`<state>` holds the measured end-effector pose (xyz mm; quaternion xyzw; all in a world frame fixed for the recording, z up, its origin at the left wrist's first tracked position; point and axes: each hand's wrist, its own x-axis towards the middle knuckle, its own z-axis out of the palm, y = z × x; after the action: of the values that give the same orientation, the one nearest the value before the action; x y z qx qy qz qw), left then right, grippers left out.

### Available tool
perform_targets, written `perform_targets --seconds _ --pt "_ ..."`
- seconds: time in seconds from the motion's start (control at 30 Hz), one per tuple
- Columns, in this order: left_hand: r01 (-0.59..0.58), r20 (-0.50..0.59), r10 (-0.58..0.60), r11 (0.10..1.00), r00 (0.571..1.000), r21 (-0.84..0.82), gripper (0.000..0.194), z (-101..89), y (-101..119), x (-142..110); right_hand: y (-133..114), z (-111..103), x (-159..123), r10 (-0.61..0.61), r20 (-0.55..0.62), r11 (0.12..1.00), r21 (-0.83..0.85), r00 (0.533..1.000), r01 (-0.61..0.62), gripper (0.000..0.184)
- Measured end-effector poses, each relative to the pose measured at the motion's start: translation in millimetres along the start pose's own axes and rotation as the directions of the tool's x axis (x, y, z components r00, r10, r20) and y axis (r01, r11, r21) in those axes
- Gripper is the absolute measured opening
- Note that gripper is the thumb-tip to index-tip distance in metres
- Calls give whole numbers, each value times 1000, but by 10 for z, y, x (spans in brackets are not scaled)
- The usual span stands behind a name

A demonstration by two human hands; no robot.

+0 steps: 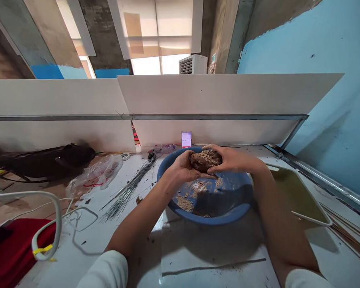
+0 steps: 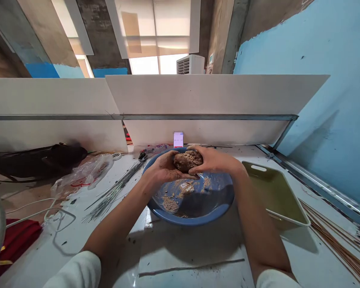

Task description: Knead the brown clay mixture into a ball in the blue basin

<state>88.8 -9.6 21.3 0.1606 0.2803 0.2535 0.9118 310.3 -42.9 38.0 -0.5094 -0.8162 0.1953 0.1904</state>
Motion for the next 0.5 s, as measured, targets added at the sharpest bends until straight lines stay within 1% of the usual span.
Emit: perform_targets --seconds 0.13,0.2,0.3,0.37,0.5 --pt "-67 26 65 992 998 111 46 -57 24 40 31 -60 -1 -32 17 998 47 999 31 73" --pt "-98 3 99 979 995 179 44 -70 18 58 20 -73 4 -37 18 997 66 999 36 61" --pt "-104 -35 115 967 993 234 40 -82 5 67 6 -80 5 -37 13 998 56 999 36 48" --pt "-96 -33 107 965 994 242 41 -92 0 59 9 -76 7 -54 2 997 55 999 54 47" --pt "-95 0 97 971 995 218 45 -99 -13 33 19 -48 30 -104 -42 990 96 994 108 53"
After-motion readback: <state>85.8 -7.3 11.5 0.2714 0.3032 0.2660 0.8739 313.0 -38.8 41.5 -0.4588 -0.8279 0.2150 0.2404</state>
